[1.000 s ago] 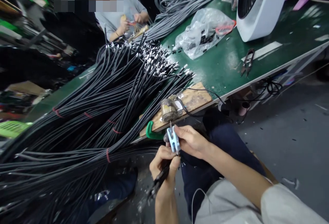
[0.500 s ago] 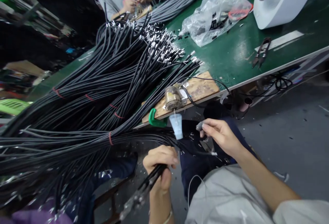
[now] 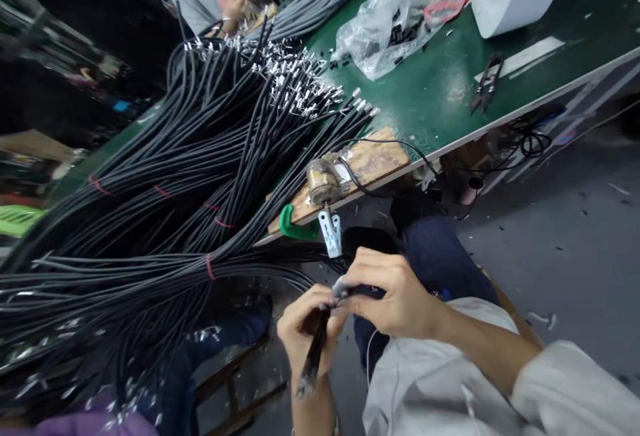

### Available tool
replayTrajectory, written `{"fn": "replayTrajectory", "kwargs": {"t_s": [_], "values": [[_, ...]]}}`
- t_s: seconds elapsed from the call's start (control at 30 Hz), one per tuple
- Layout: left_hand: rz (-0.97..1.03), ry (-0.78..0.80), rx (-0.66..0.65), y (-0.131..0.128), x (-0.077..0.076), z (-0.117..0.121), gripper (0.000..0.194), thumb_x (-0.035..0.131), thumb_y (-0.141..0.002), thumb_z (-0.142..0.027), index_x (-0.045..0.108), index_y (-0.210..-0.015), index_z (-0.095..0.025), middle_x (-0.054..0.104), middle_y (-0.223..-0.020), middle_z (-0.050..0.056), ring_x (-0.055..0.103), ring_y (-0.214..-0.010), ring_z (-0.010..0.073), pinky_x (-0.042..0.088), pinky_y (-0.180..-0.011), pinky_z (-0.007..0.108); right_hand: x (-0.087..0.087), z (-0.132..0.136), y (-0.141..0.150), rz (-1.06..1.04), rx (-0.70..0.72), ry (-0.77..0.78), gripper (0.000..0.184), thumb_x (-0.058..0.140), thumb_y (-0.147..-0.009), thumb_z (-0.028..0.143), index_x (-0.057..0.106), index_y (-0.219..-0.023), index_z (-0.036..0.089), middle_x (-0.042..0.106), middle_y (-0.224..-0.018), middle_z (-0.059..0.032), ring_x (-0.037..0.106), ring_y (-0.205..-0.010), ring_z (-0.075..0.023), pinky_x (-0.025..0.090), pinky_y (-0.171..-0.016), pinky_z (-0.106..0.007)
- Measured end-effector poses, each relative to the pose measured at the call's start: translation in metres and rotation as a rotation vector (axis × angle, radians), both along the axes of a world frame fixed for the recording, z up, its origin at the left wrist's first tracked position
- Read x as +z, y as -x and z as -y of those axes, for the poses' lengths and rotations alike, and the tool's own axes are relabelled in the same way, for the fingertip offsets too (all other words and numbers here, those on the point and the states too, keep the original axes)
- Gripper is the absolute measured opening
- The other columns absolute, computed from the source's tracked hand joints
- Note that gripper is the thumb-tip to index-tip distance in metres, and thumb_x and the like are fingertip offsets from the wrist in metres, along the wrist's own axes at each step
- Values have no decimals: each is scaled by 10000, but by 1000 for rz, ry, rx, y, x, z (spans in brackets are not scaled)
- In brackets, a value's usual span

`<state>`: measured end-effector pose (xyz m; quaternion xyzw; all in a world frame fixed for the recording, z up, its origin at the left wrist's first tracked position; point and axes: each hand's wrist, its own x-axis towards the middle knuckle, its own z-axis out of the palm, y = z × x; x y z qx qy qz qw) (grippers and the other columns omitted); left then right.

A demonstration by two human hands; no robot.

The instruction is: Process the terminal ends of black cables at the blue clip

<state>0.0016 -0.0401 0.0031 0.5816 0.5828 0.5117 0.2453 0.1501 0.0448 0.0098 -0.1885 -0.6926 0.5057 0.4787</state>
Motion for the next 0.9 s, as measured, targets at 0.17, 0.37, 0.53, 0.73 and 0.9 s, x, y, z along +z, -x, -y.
{"fn": "replayTrajectory", "kwargs": {"t_s": [0.17,0.37,0.53,0.73,0.9], "values": [[-57,-4,71,-9,-3,0,81,705,-790,-242,674,-806,-169,601,-675,15,547,-584,127,424,-531,218,-10,3,5,62,-180,-43,198,581,-885,177,630,-693,171,579,-598,-32,479,-594,-159,413,-572,-310],[-86,22,204,-20,-4,-1,47,674,-815,-193,632,-804,-179,504,-634,-36,491,-531,91,376,-500,188,-22,22,26,-162,-252,262,179,548,-892,203,596,-722,174,529,-661,-29,480,-652,-163,397,-590,-300],[-26,42,186,-18,-3,-2,107,648,-847,-243,646,-768,-172,513,-614,-31,486,-488,89,363,-472,202,-26,21,29,-357,147,858,257,619,-875,389,608,-748,166,530,-684,-1,490,-612,-119,416,-573,-244],[-17,107,139,-18,8,-8,342,540,-921,-313,626,-626,-165,524,-534,-14,477,-449,93,340,-456,223,-27,7,13,-273,186,697,304,586,-896,446,661,-858,154,575,-760,-26,520,-667,-120,440,-629,-248],[-75,195,74,-15,12,-10,440,484,-950,-287,517,-529,-162,456,-492,-28,444,-435,78,313,-458,215,-29,-1,9,-143,95,307,158,698,-830,309,692,-864,155,607,-797,-55,535,-733,-154,434,-643,-274]]}}
